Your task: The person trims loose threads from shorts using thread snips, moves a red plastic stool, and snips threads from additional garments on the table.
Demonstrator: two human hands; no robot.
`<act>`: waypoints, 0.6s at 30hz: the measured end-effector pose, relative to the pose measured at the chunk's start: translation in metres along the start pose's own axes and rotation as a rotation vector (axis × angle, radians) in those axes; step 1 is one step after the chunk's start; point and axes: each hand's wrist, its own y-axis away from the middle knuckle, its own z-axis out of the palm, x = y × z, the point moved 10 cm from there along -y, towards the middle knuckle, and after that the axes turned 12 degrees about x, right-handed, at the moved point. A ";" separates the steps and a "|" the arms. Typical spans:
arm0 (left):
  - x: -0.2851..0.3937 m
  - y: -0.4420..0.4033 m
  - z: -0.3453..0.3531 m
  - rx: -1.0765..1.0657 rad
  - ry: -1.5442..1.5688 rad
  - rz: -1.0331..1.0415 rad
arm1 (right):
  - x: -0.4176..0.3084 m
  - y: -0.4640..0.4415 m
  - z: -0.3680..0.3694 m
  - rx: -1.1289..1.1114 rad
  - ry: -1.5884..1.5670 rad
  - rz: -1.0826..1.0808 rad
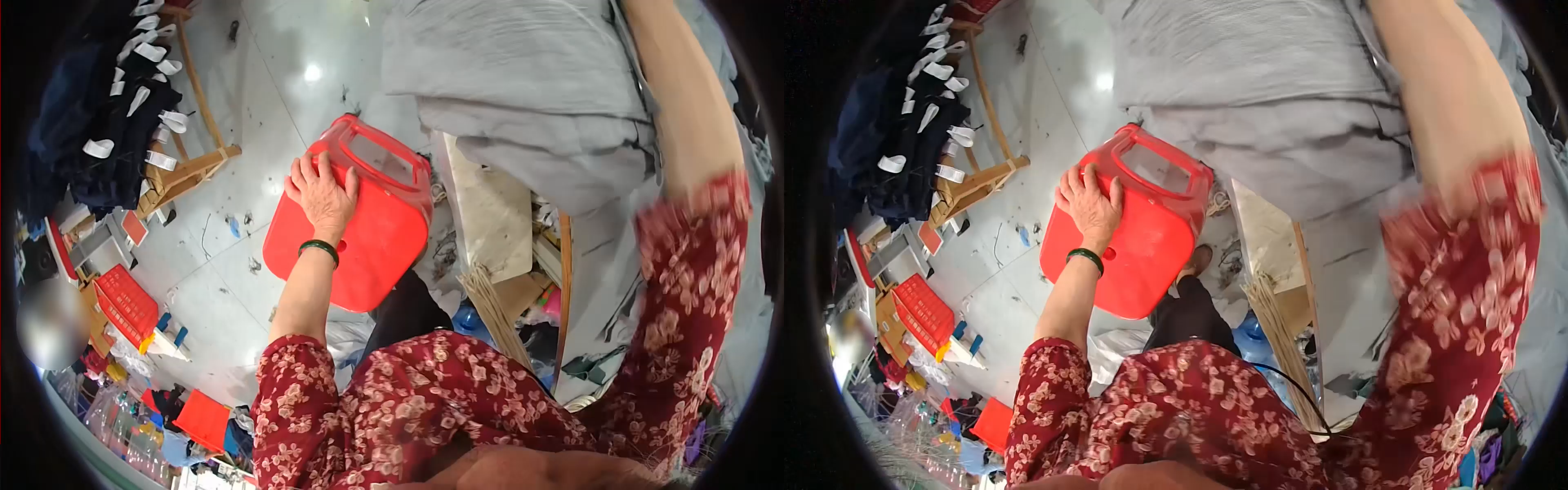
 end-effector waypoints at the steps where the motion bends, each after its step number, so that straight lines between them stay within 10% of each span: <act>1: -0.001 0.004 -0.005 -0.003 -0.004 -0.006 | -0.002 0.015 -0.021 -0.023 -0.018 0.044; 10: 0.001 0.008 -0.006 0.002 -0.055 0.014 | -0.003 0.242 -0.137 -0.242 -0.041 0.248; 18: -0.005 0.010 0.007 -0.045 -0.116 0.085 | -0.002 0.248 -0.145 -0.061 -0.023 0.204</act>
